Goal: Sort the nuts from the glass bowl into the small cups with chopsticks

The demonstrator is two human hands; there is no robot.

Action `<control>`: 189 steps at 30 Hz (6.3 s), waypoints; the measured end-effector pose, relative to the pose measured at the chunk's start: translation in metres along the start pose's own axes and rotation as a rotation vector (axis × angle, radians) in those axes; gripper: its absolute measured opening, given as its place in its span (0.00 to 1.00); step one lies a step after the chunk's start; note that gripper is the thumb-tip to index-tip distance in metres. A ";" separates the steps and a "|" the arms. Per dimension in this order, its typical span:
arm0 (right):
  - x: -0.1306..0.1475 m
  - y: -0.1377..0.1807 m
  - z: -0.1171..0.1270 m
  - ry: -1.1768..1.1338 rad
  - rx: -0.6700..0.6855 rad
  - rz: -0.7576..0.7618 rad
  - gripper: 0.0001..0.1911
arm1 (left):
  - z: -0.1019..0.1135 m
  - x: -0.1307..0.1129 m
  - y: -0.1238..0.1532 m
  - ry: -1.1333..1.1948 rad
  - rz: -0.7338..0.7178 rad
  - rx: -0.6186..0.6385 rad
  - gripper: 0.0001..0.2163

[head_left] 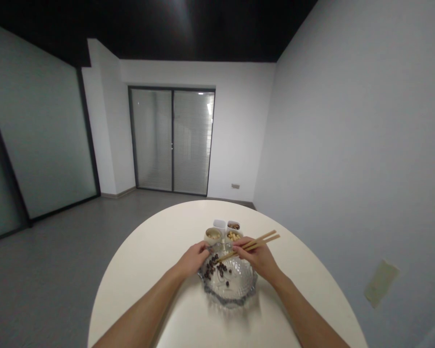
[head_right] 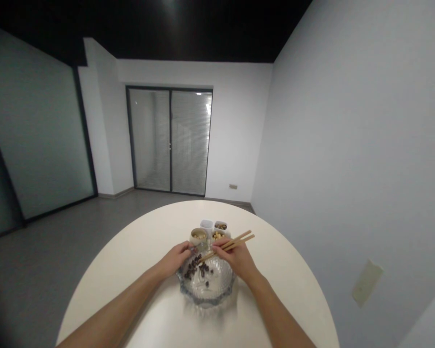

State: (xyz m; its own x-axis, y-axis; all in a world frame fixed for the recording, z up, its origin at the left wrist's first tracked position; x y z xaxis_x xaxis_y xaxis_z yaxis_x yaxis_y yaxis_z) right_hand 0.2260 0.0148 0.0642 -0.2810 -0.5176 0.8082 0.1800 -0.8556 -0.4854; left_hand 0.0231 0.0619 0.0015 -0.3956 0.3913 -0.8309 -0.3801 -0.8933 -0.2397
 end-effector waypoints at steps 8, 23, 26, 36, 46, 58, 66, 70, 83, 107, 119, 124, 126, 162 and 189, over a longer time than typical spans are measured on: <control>0.013 -0.010 0.025 -0.027 -0.155 0.024 0.13 | 0.001 -0.003 0.001 -0.011 0.005 -0.001 0.11; -0.002 -0.073 0.035 0.137 -0.355 0.124 0.17 | 0.001 -0.003 0.001 0.000 0.006 0.006 0.11; -0.009 -0.074 0.030 0.221 -0.336 0.118 0.14 | 0.001 -0.004 0.001 -0.002 -0.002 0.005 0.11; -0.004 -0.054 0.033 0.197 -0.328 0.088 0.15 | 0.001 -0.002 0.001 0.005 0.001 -0.003 0.10; 0.008 -0.006 0.033 0.080 -0.197 0.017 0.13 | 0.000 -0.005 0.002 0.007 -0.001 0.010 0.11; 0.001 0.002 0.017 0.038 0.025 -0.063 0.12 | 0.000 -0.005 0.002 0.029 -0.019 0.001 0.10; -0.005 0.003 0.013 0.048 0.042 -0.062 0.12 | 0.001 -0.004 0.002 0.026 -0.010 0.004 0.11; -0.008 0.003 0.013 0.042 0.031 -0.071 0.12 | 0.000 -0.002 0.001 0.010 -0.010 0.001 0.11; -0.003 0.002 0.011 0.058 0.021 -0.050 0.12 | 0.000 -0.004 0.002 0.004 -0.002 0.002 0.11; 0.008 -0.014 0.044 -0.083 -0.215 0.044 0.15 | 0.000 -0.009 0.003 0.019 0.011 0.011 0.12; -0.001 -0.070 0.051 -0.067 -0.362 0.091 0.21 | 0.002 -0.007 0.002 -0.006 -0.004 0.005 0.11; -0.023 -0.075 0.036 0.024 -0.275 0.091 0.18 | 0.003 -0.010 0.002 -0.004 -0.013 0.003 0.10; -0.027 -0.072 0.032 0.063 -0.238 0.091 0.16 | 0.003 -0.011 0.002 0.004 -0.027 0.000 0.10; 0.018 -0.005 0.026 0.021 -0.143 0.086 0.09 | 0.000 -0.003 0.001 0.014 -0.009 0.005 0.11; -0.002 0.009 0.010 0.125 -0.038 0.016 0.09 | 0.001 -0.008 0.003 0.017 0.006 0.006 0.12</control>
State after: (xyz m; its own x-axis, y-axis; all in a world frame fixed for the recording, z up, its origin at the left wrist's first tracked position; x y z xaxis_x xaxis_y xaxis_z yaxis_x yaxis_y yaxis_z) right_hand 0.2379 0.0079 0.0613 -0.3944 -0.5261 0.7534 0.1501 -0.8457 -0.5121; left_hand 0.0244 0.0563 0.0079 -0.3839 0.3825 -0.8405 -0.3830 -0.8942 -0.2320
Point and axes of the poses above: each hand's wrist, its own y-axis away from the middle knuckle, its own z-axis out of the back of the hand, x = y × z, the point moved 6 cm from there along -y, towards the middle knuckle, and after that the axes turned 4 degrees about -y, right-handed, at the moved point
